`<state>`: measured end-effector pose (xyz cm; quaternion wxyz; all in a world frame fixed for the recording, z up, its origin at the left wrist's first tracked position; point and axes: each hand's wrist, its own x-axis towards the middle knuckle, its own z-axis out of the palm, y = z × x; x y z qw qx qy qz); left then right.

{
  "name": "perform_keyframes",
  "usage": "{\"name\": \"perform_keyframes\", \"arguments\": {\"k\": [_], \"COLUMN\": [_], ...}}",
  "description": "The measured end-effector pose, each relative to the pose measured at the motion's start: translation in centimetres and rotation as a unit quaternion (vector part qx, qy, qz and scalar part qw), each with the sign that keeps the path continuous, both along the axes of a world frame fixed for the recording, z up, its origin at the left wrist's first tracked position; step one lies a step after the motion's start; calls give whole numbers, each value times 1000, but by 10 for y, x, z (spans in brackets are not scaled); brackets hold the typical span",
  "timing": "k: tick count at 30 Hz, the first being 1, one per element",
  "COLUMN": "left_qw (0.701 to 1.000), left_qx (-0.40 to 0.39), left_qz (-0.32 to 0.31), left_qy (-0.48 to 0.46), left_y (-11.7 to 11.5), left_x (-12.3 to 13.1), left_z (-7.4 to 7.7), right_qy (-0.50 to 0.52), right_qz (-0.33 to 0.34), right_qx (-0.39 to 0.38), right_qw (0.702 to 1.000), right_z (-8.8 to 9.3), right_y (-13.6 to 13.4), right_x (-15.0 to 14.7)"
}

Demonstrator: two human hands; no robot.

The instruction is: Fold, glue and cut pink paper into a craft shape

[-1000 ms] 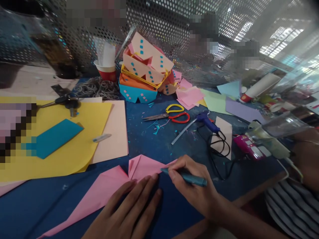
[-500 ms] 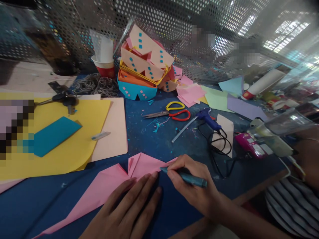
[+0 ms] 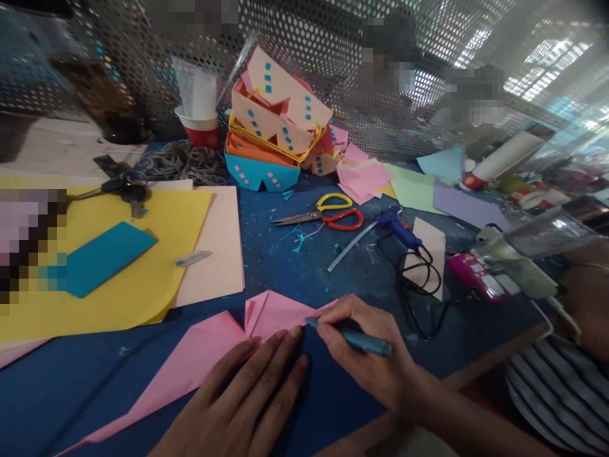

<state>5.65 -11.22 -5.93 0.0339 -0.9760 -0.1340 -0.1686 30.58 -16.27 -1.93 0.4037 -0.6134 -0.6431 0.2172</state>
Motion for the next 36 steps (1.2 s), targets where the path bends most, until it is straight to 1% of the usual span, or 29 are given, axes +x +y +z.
{"name": "perform_keyframes", "arguments": {"k": [6,10,12,16,25,29,36], "left_qw": [1000,1000,999,1000,999,1000,1000], "left_qx": [2,-13,-19,-14,-13,-6,-4], "left_qz": [-12,23,29,11,25,5,-2], "left_qy": [4,8,5,7,18,5,-1], "left_y": [0,-4,-5,-4,-6,-3,-2], "left_x": [-1,1,2,2,2,2,1], "left_z": [0,0,0,0,3,2,1], "right_qy": [-5,-8,-9,-8,0,-3,-4], "right_qz": [-3,3,5,5,8,8,9], "right_qx": [7,15,15,17,24,23,24], "right_qw": [1000,1000,1000,1000,1000,1000,1000], "right_z": [0,2,3,3,-1,0,1], "right_y": [0,1,1,0,0,1,0], "right_x": [-1,0,0,0,-1,-1,-1]}}
